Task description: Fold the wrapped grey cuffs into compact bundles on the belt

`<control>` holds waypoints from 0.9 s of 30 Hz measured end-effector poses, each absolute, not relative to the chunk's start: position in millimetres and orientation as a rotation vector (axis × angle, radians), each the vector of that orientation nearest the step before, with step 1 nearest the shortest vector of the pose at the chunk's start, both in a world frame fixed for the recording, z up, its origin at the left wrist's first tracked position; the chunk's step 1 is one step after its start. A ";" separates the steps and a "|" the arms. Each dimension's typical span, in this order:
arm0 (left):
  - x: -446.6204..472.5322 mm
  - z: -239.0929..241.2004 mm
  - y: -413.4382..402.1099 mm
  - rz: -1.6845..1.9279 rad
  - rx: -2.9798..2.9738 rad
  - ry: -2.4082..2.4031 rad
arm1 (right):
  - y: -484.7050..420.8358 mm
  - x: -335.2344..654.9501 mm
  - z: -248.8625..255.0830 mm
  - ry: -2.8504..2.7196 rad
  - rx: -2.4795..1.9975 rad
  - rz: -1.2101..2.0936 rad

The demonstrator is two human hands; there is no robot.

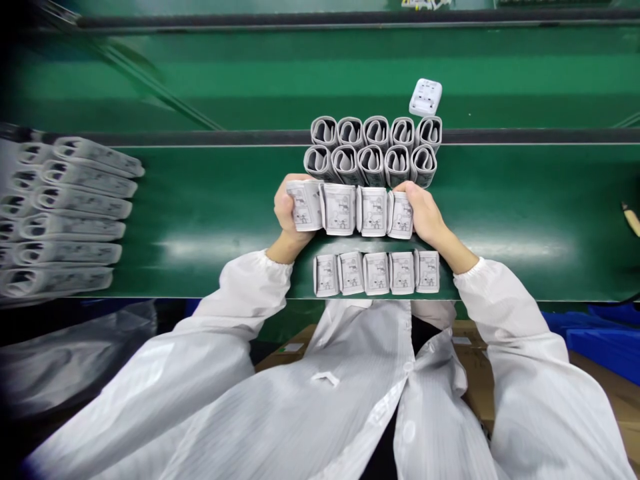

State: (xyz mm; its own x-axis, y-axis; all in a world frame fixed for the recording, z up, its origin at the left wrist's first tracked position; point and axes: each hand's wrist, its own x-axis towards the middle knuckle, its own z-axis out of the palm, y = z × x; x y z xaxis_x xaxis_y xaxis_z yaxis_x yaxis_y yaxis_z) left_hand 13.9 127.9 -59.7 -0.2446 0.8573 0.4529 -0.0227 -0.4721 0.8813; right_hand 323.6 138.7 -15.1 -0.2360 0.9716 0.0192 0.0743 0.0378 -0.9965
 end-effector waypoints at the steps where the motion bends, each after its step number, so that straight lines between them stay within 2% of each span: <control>1: 13.7 -60.3 128.1 1.785 1.377 1.053 | 138.6 323.5 -14.9 -1.453 -1.128 1.324; 27: 10.4 -69.7 131.0 1.814 1.419 0.977 | 134.8 321.7 -10.4 -1.441 -1.200 1.348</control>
